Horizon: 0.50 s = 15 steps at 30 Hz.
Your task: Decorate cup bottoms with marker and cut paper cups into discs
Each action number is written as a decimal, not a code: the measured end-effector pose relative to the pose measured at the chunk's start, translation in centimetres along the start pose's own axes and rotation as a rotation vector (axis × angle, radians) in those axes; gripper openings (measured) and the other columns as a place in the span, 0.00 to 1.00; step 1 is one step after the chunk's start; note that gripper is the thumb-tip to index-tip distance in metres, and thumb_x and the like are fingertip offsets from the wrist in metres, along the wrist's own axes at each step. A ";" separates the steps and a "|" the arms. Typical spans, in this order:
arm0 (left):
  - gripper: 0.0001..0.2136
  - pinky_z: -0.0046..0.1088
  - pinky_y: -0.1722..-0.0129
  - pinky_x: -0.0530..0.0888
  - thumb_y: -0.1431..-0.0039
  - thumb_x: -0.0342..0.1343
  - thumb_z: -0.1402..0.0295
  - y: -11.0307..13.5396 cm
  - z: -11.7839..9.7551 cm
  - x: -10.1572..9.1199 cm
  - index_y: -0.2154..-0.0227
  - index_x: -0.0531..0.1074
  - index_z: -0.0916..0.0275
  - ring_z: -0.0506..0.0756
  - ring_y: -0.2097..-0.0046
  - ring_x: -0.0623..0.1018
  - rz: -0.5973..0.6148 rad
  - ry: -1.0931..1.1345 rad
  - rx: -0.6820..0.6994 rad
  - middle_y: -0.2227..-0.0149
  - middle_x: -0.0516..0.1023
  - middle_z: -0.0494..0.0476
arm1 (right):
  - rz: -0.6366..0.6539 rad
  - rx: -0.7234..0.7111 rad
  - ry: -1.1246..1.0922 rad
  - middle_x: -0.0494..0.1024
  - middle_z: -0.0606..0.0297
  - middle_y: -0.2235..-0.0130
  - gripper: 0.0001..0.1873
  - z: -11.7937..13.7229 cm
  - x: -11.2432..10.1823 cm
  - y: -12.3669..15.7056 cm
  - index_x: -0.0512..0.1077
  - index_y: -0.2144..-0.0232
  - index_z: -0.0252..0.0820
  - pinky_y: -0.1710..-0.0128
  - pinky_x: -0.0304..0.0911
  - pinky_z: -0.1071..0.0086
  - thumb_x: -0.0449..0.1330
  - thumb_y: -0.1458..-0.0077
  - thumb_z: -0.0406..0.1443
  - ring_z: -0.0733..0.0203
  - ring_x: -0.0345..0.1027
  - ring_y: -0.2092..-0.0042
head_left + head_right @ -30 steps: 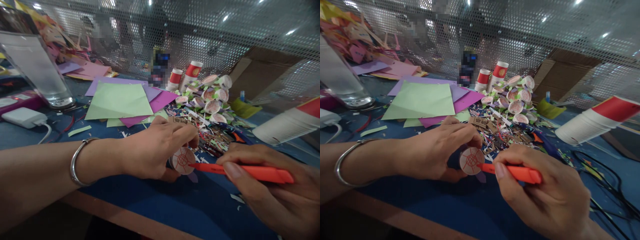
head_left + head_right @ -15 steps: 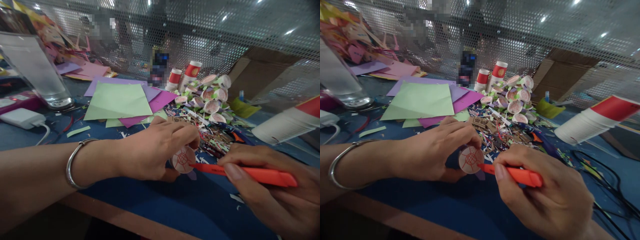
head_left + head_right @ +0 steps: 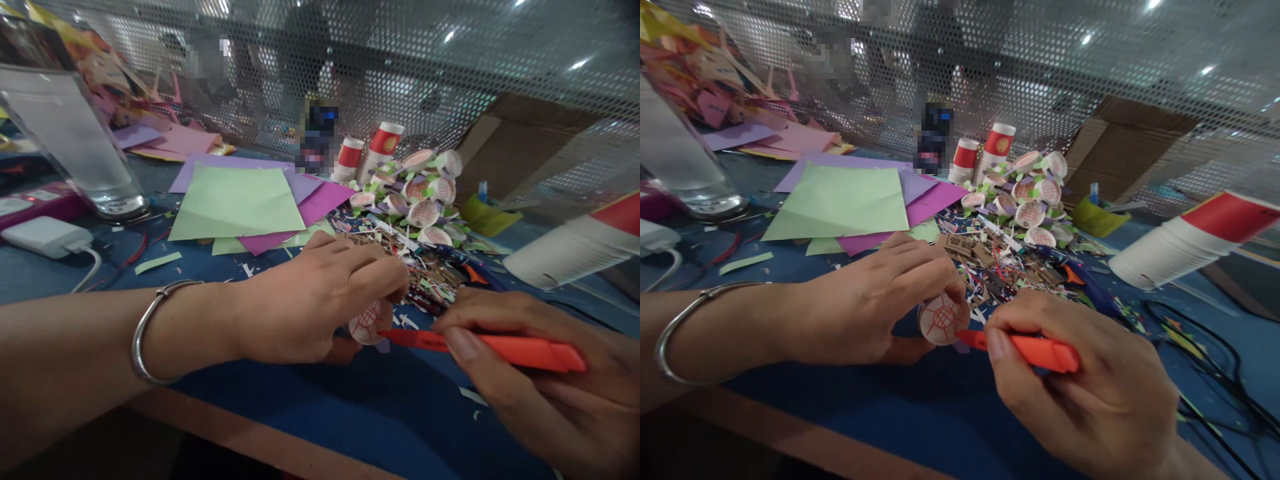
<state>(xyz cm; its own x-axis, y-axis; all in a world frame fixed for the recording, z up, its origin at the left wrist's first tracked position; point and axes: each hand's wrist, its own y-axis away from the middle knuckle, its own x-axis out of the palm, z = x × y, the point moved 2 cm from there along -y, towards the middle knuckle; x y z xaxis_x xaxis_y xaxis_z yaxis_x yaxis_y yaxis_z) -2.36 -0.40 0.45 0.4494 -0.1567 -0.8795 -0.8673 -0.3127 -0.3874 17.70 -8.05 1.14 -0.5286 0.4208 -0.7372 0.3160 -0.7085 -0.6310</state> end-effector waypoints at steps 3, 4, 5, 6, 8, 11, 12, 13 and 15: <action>0.18 0.36 0.52 0.64 0.46 0.64 0.73 0.0 0.0 0.0 0.54 0.66 0.62 0.61 0.49 0.73 -0.007 -0.016 -0.008 0.49 0.75 0.60 | -0.031 0.071 -0.006 0.78 0.77 0.72 0.07 0.2 0.0 0.2 0.72 0.69 0.53 0.71 0.67 0.74 0.59 0.44 0.33 0.68 0.71 0.75; 0.18 0.36 0.52 0.64 0.46 0.64 0.73 0.0 0.0 0.0 0.54 0.66 0.62 0.61 0.49 0.73 -0.006 -0.016 -0.014 0.50 0.75 0.60 | -0.043 0.082 -0.014 0.78 0.77 0.72 0.06 0.3 0.0 0.3 0.72 0.69 0.53 0.71 0.67 0.74 0.59 0.44 0.33 0.68 0.71 0.75; 0.18 0.36 0.52 0.64 0.46 0.64 0.73 0.0 0.0 0.0 0.54 0.66 0.62 0.61 0.49 0.74 -0.009 -0.014 -0.017 0.50 0.75 0.60 | -0.043 0.091 -0.016 0.78 0.77 0.72 0.06 0.4 0.0 0.3 0.72 0.69 0.54 0.71 0.67 0.73 0.58 0.44 0.34 0.68 0.70 0.75; 0.18 0.36 0.52 0.64 0.46 0.63 0.74 0.0 -0.1 0.0 0.54 0.66 0.62 0.61 0.49 0.74 -0.017 -0.010 -0.013 0.50 0.75 0.60 | -0.036 0.092 -0.015 0.78 0.77 0.72 0.07 0.4 0.1 0.3 0.72 0.69 0.54 0.71 0.67 0.73 0.58 0.44 0.33 0.68 0.70 0.75; 0.17 0.37 0.51 0.64 0.46 0.62 0.74 0.0 -0.1 0.0 0.54 0.67 0.62 0.61 0.49 0.73 -0.026 -0.006 -0.006 0.51 0.75 0.61 | -0.020 0.084 -0.018 0.78 0.78 0.72 0.07 0.5 0.1 0.3 0.72 0.70 0.53 0.71 0.66 0.74 0.58 0.44 0.33 0.69 0.69 0.76; 0.18 0.37 0.50 0.65 0.46 0.62 0.75 0.0 -0.1 0.0 0.53 0.67 0.63 0.62 0.49 0.73 -0.021 -0.009 -0.007 0.52 0.75 0.61 | -0.029 0.088 -0.032 0.78 0.78 0.72 0.07 0.3 0.1 0.2 0.72 0.69 0.53 0.70 0.67 0.75 0.58 0.44 0.33 0.70 0.69 0.76; 0.19 0.38 0.50 0.65 0.47 0.62 0.75 0.0 -0.1 0.0 0.52 0.67 0.63 0.62 0.49 0.73 -0.018 -0.009 -0.009 0.52 0.75 0.61 | -0.029 0.082 -0.041 0.78 0.78 0.71 0.07 0.2 0.0 0.2 0.72 0.69 0.53 0.69 0.67 0.76 0.58 0.44 0.33 0.70 0.70 0.75; 0.19 0.38 0.50 0.65 0.47 0.62 0.75 0.0 -0.1 0.0 0.52 0.67 0.63 0.62 0.49 0.73 -0.017 -0.008 -0.010 0.51 0.75 0.61 | -0.027 0.072 -0.046 0.78 0.78 0.71 0.07 0.1 0.0 0.2 0.72 0.68 0.53 0.69 0.67 0.76 0.58 0.44 0.33 0.70 0.70 0.75; 0.19 0.38 0.49 0.65 0.47 0.62 0.74 0.0 -0.1 0.0 0.52 0.67 0.63 0.61 0.48 0.73 -0.015 0.000 -0.007 0.51 0.75 0.61 | -0.023 0.060 -0.055 0.78 0.77 0.71 0.07 0.1 -0.1 0.3 0.73 0.68 0.53 0.70 0.66 0.76 0.58 0.43 0.33 0.70 0.71 0.74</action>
<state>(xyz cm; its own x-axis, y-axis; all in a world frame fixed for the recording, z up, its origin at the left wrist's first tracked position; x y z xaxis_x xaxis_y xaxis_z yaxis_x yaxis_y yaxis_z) -2.39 -0.48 0.48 0.4625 -0.1523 -0.8735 -0.8589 -0.3216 -0.3986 17.79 -8.36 0.99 -0.5782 0.4064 -0.7075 0.2568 -0.7324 -0.6306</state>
